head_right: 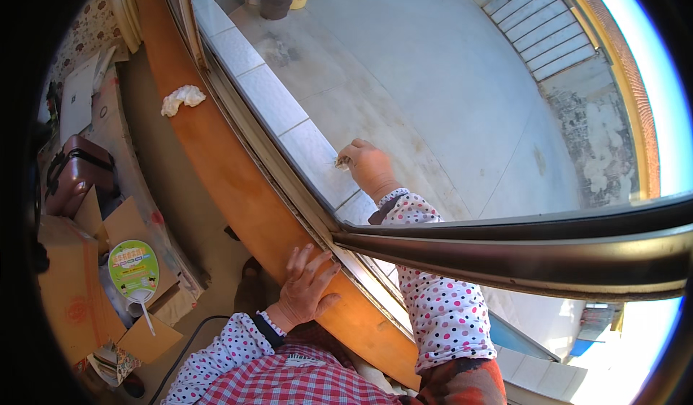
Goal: The person repeatedly wipes a tiled window sill with a small white cloth, moving along the sill and occasionally refolding the cloth. The person also wipes the wooden window frame and the metal track. The task is performed by hand with a cloth.
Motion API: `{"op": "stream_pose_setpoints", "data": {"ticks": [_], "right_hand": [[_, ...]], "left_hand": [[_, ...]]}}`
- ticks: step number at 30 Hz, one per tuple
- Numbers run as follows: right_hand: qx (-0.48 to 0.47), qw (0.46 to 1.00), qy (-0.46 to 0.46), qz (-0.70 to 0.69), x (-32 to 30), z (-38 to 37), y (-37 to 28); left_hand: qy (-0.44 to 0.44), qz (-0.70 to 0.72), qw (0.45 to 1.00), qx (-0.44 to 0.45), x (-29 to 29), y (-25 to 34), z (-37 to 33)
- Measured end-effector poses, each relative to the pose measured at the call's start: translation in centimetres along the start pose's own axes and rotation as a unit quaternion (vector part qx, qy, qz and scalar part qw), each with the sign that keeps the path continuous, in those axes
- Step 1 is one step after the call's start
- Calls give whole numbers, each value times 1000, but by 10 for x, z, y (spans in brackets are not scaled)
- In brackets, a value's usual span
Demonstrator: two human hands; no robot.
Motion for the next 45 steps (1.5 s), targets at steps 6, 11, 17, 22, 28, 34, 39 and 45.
{"op": "stream_pose_setpoints", "data": {"ticks": [6,11,17,22,28,34,39,45], "right_hand": [[-31,997,-76,-14,17,8,12],[-10,996,-76,-51,15,37,16],[5,988,-141,-61,-5,133,21],[40,967,-249,-27,-46,156,20],[14,994,-58,-92,-44,64,8],[12,994,-106,-5,-8,95,29],[148,958,-240,47,-40,147,40],[-59,991,-85,-83,4,34,-9]], "left_hand": [[-1,9,1000,4,1,-3,-1],[-9,0,1000,-2,3,-4,-1],[-8,-22,1000,-5,4,-1,-1],[-5,-39,999,6,4,1,-4],[-17,-2,1000,-4,9,-4,1],[-14,14,1000,-3,8,-6,1],[-24,19,1000,6,6,-5,-3],[-28,2,1000,4,12,-5,3]]}}
Point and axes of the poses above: each hand's wrist, its own z-axis away from the middle knuckle, its own x-axis out of the palm, y = z × x, the point moved 7 cm from there along -z, towards the middle knuckle, and after that the axes turned 4 degrees about y, right-handed, at the moved point
